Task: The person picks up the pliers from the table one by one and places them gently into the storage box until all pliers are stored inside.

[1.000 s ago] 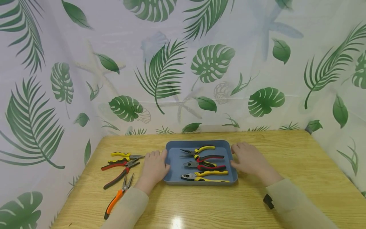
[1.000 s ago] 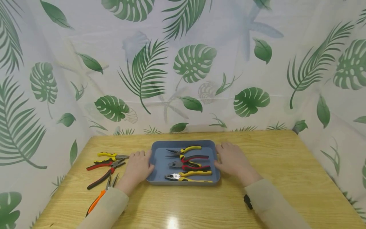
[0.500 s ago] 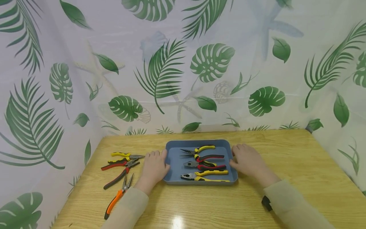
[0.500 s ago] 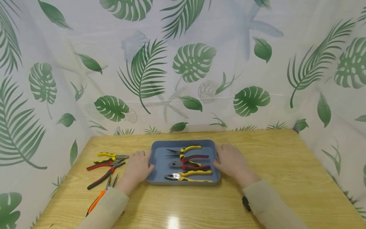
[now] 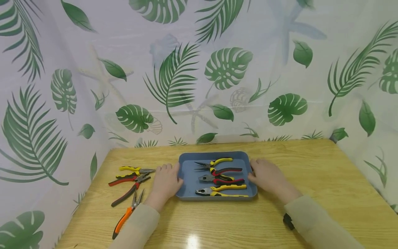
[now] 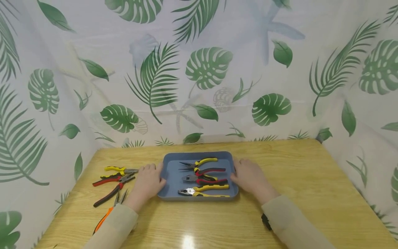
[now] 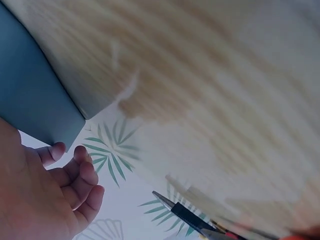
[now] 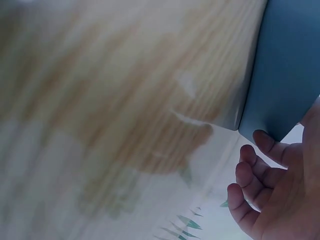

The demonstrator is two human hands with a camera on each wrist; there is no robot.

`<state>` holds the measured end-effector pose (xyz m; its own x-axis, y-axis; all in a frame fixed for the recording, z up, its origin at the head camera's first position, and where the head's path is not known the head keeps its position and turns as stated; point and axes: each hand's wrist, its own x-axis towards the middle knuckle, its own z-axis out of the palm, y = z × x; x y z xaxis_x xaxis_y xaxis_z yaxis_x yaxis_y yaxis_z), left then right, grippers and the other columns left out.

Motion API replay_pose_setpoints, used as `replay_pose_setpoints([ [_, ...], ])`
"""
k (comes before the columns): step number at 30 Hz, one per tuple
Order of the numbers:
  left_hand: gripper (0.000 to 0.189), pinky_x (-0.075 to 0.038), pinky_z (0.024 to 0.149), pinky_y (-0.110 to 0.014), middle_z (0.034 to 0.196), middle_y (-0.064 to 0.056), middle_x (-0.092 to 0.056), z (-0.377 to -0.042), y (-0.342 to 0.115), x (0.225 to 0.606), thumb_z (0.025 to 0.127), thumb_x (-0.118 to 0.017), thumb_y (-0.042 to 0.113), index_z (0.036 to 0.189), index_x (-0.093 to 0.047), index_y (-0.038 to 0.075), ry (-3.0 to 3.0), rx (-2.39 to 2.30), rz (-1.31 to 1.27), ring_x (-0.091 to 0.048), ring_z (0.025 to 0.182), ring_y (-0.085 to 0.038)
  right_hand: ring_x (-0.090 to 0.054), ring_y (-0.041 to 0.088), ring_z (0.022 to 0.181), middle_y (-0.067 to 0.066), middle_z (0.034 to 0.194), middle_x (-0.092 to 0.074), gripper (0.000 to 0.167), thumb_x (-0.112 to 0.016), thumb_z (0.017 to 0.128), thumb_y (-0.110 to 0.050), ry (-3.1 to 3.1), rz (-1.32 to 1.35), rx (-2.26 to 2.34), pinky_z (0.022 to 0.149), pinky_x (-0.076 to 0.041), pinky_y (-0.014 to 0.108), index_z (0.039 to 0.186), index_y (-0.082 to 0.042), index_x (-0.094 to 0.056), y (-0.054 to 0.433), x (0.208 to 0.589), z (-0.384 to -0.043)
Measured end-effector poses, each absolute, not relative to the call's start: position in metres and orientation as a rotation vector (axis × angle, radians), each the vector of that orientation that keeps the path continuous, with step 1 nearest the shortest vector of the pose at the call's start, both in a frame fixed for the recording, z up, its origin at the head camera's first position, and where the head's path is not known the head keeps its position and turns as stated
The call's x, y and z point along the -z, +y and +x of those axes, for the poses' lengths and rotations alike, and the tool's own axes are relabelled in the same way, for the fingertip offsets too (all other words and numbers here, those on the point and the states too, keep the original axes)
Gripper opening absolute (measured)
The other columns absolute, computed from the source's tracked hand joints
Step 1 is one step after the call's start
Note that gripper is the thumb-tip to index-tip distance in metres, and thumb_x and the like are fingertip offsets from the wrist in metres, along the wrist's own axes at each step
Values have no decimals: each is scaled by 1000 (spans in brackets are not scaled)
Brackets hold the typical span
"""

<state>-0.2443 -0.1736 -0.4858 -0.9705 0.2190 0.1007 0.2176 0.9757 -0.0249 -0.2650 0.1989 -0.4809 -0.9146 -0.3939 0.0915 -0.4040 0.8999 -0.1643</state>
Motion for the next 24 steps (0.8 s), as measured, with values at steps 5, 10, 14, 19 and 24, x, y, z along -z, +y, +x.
replay_pose_setpoints([
  [5,46,-48,99,-53,114,-19,-68,-242,-174,485,99,-66,34,137,-58,9,-3035,-39,-343,-64,113,-37,-52,21,72,3,79,-56,17,-65,94,-25,-3045,607,-294,64,-45,39,96,-9,-60,198,481,-263],
  [10,50,-47,97,-52,115,-18,-68,-240,-176,482,99,-66,33,142,-59,8,-3048,-26,-347,-64,114,-37,-55,21,73,3,81,-59,17,-65,95,-25,-3068,593,-319,64,-45,38,98,-9,-61,197,482,-263],
  [14,48,-47,98,-51,115,-18,-68,-239,-177,479,99,-66,34,139,-60,7,-3050,-72,-360,-64,114,-37,-54,20,72,2,80,-58,16,-65,96,-25,-3067,598,-348,63,-45,38,96,-10,-60,195,481,-262],
  [19,47,-48,101,-52,118,-18,-68,-238,-179,477,101,-64,36,138,-61,7,-3056,-130,-382,-64,116,-36,-50,18,69,1,76,-55,15,-64,95,-24,-3070,581,-371,60,-39,34,90,-13,-55,194,480,-261],
  [24,49,-47,105,-52,125,-17,-68,-235,-180,476,105,-61,38,143,-59,7,-3052,-164,-395,-63,122,-35,-48,17,68,1,75,-53,16,-64,95,-23,-3067,565,-373,59,-36,32,88,-14,-53,195,482,-261],
])
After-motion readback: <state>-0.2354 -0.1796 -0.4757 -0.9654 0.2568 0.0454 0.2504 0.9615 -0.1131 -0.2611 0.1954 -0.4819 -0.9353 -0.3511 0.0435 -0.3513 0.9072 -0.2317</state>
